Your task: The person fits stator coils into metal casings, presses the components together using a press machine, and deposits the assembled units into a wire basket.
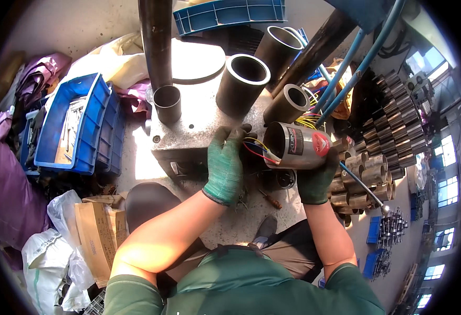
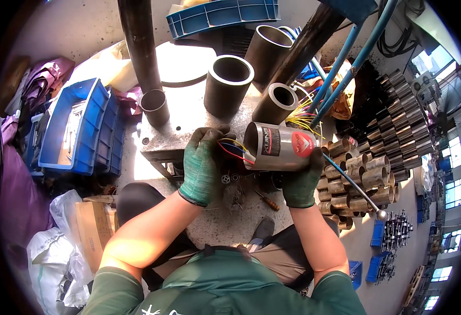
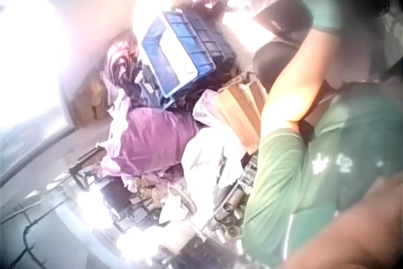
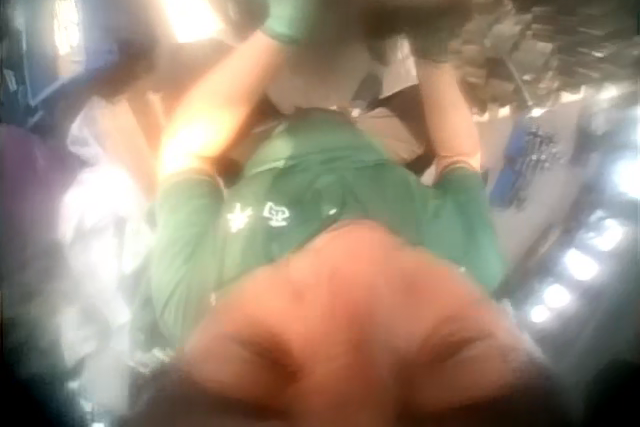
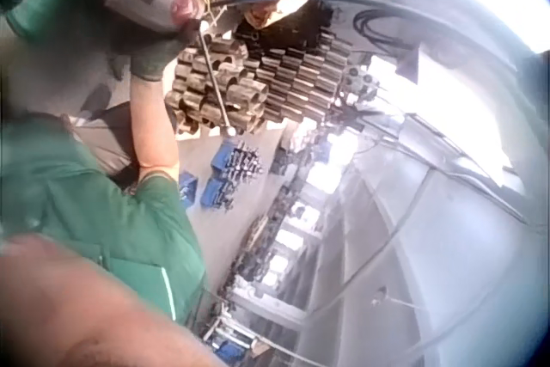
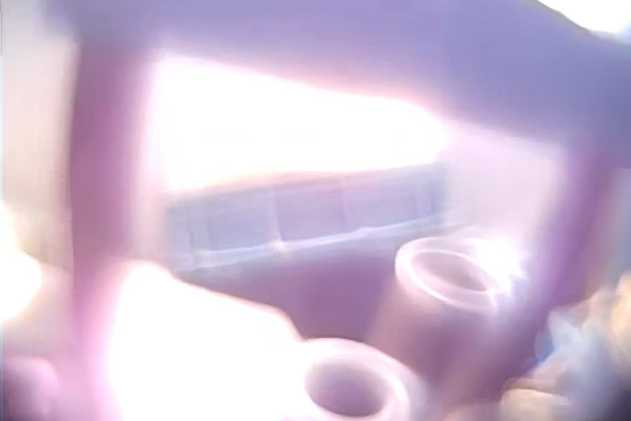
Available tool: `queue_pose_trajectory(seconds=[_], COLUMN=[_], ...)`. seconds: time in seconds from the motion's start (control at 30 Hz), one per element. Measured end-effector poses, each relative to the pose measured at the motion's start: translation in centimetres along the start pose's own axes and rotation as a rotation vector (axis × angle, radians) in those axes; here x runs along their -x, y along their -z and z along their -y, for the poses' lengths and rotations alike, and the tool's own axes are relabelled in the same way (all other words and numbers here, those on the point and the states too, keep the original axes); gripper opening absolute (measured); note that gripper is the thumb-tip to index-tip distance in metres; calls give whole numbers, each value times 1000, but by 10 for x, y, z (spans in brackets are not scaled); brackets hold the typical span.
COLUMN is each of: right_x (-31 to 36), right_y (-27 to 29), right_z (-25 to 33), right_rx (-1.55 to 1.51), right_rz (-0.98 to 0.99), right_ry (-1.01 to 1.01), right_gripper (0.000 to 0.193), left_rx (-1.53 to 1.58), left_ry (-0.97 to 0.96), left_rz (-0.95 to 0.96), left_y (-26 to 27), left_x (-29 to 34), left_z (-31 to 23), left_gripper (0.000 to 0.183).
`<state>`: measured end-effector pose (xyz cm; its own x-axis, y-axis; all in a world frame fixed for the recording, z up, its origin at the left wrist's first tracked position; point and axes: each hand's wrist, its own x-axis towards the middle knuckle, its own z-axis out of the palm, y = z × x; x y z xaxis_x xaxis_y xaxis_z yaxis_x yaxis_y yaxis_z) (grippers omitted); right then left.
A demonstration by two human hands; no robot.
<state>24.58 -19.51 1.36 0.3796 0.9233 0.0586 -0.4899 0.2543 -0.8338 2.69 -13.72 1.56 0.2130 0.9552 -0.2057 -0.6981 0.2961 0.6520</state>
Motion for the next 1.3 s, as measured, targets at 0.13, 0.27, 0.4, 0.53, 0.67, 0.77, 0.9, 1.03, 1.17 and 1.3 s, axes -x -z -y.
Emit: queue_pose_trajectory(seconds=[0.13,0.27,0.4,0.53,0.67,0.77,0.9,1.03,1.17,1.3], right_x=[-35,-88,-119,-137,-157,-168,-166,-164,-183,-178], right_y=[-24,-42,-83,-111,-120,-122,-130,-146,-167,-197], right_z=[35,51,54,54,46,39,37,54,56,48], right_rx=[192,302,265,231,200,291,516,707,596,868], right_rz=[131,123,86,66,8,18,127,244,362,418], right_ry=[271,416,451,414,375,442,507,570,375,427], right_gripper=[59,57,62,67,66,52,46,44,47,47], left_rx=[52,176,77,11,41,44,-4,-9,-19,-123], left_ry=[-70,104,179,256,232,225,212,207,183,179], left_rz=[10,33,110,147,139,133,118,119,142,146], left_y=[7,-4,3,2,0,0,4,1,2,6], left_x=[-6,0,-5,-4,-4,-5,-7,-5,-8,-15], left_z=[13,17,31,33,36,38,33,25,35,46], left_gripper=[33,32,34,30,28,29,31,32,33,33])
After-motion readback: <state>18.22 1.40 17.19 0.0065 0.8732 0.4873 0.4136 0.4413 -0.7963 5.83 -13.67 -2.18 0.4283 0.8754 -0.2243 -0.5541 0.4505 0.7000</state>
